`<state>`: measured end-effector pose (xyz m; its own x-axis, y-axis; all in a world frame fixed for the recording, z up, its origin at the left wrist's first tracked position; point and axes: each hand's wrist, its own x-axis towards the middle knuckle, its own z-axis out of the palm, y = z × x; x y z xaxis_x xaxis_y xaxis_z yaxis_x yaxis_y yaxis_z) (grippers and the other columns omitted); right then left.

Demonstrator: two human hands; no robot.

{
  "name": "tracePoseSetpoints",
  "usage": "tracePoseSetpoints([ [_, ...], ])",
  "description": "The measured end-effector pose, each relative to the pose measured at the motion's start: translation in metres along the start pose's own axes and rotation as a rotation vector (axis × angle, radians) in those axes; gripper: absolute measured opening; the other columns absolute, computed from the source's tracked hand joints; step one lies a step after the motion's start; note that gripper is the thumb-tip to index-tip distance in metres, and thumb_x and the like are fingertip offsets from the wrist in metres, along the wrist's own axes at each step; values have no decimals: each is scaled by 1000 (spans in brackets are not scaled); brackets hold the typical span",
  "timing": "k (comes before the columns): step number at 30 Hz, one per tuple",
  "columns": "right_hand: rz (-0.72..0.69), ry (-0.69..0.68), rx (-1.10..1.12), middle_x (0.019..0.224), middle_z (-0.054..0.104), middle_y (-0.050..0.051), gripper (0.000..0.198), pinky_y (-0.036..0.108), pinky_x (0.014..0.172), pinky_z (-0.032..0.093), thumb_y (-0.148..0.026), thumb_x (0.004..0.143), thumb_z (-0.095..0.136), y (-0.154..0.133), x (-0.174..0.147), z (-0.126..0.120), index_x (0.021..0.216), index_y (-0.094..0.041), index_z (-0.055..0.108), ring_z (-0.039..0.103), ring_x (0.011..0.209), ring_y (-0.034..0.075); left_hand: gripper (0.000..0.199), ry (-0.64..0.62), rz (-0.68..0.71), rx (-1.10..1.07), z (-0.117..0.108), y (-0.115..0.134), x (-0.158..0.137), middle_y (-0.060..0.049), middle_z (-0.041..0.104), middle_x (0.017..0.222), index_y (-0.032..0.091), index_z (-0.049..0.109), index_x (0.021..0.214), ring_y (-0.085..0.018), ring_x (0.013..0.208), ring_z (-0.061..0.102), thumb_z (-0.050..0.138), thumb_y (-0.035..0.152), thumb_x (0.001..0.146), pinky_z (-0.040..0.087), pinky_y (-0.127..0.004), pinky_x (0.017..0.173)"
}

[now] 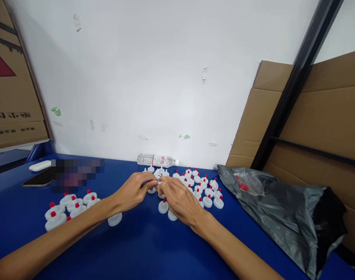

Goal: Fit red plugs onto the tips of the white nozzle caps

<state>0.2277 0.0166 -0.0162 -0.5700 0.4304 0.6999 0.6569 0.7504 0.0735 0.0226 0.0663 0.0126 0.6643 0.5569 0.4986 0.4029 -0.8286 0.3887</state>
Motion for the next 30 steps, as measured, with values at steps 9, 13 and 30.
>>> tracePoseSetpoints([
  [9, 15, -10, -4, 115, 67, 12, 41, 47, 105, 49, 8, 86, 34, -5, -2, 1, 112, -19, 50, 52, 130, 24, 37, -63, -20, -184, 1, 1, -1, 2, 57, 63, 16, 57, 71, -10, 58, 52, 37, 24, 101, 38, -23, 60],
  [13, 41, 54, -5, 128, 63, 13, 34, 44, 101, 53, 1, 92, 41, -7, 2, -1, 118, -21, 50, 55, 127, 23, 33, 10, 48, -125, -3, 5, 2, 2, 61, 68, 16, 61, 74, -10, 61, 53, 41, 21, 100, 40, -23, 63],
  [30, 45, 172, -15, 125, 66, 9, 37, 47, 107, 40, -4, 90, 48, -14, 15, -16, 122, -23, 49, 59, 121, 20, 30, -89, -320, 969, -62, -26, 10, -16, 68, 84, 12, 64, 85, -30, 76, 67, 37, 21, 94, 42, -34, 59],
])
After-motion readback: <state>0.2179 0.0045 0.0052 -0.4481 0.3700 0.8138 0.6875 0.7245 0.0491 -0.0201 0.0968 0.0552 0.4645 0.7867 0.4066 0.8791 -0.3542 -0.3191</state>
